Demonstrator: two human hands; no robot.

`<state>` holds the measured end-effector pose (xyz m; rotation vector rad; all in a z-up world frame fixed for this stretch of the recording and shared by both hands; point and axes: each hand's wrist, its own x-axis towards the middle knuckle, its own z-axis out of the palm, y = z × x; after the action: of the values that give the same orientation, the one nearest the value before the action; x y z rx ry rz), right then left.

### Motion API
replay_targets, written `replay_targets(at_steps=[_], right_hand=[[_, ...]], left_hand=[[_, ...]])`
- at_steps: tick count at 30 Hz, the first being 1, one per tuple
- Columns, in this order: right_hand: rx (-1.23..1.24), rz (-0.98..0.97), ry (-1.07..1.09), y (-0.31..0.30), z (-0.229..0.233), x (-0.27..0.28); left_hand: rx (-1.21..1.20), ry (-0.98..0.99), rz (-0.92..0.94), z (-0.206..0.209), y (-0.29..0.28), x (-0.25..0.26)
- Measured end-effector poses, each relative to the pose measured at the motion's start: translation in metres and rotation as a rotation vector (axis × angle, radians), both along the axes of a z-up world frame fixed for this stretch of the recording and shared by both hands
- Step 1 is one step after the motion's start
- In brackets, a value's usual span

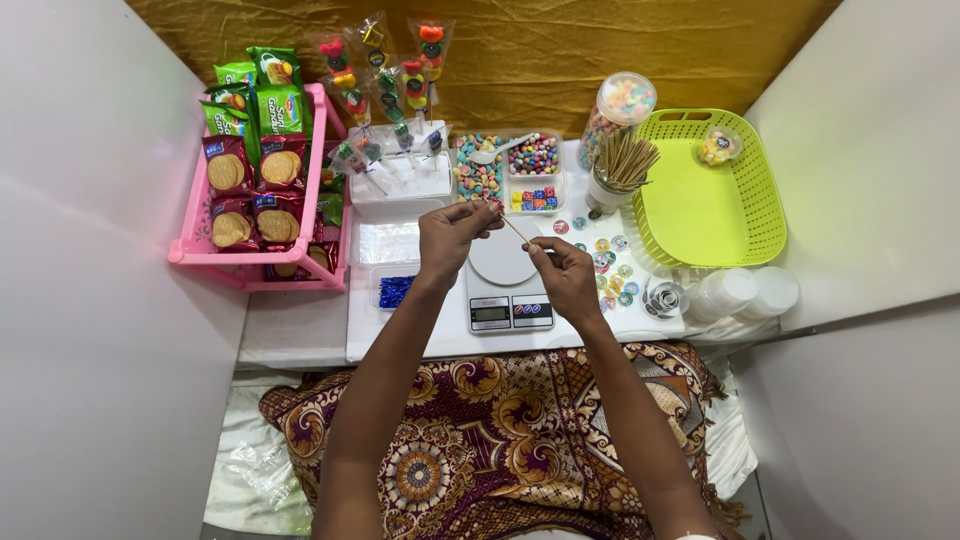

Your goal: Assembling candy skewers by threading small colorful beads onto a wooden stick.

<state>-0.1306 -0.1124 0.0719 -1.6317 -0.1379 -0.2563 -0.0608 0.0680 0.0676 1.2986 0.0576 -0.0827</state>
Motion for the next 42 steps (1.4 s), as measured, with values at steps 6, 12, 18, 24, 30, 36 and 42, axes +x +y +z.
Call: replay_targets(at_steps=[6,12,18,24,30,36,42], right_hand=[[-0.007,-0.005,0.008,-0.001,-0.006,0.001],[-0.038,0.031,0.087,-0.005,-0.010,-0.001],[-0.090,0.058,0.122,-0.008,-0.027,0.006],[-0.065,0.027,0.127,-0.006,-0.034,0.012],[-0.073,-0.021,0.118,-0.005,-0.039,0.014],[-0.096,-0.044,0.120,-0.004,-0.041,0.010],[-0.127,-0.065,0.130,0.000,-0.037,0.009]], left_hand=[[0.000,-0.012,0.000,-0.004,-0.005,-0.004],[0.019,-0.007,-0.031,-0.009,-0.008,-0.008],[0.022,-0.008,-0.021,-0.015,-0.008,-0.011],[0.028,-0.013,-0.016,-0.017,-0.011,-0.014],[0.014,-0.004,-0.019,-0.023,-0.013,-0.015],[0.013,-0.015,-0.011,-0.032,-0.014,-0.017],[0.013,0.010,-0.007,-0.029,-0.015,-0.020]])
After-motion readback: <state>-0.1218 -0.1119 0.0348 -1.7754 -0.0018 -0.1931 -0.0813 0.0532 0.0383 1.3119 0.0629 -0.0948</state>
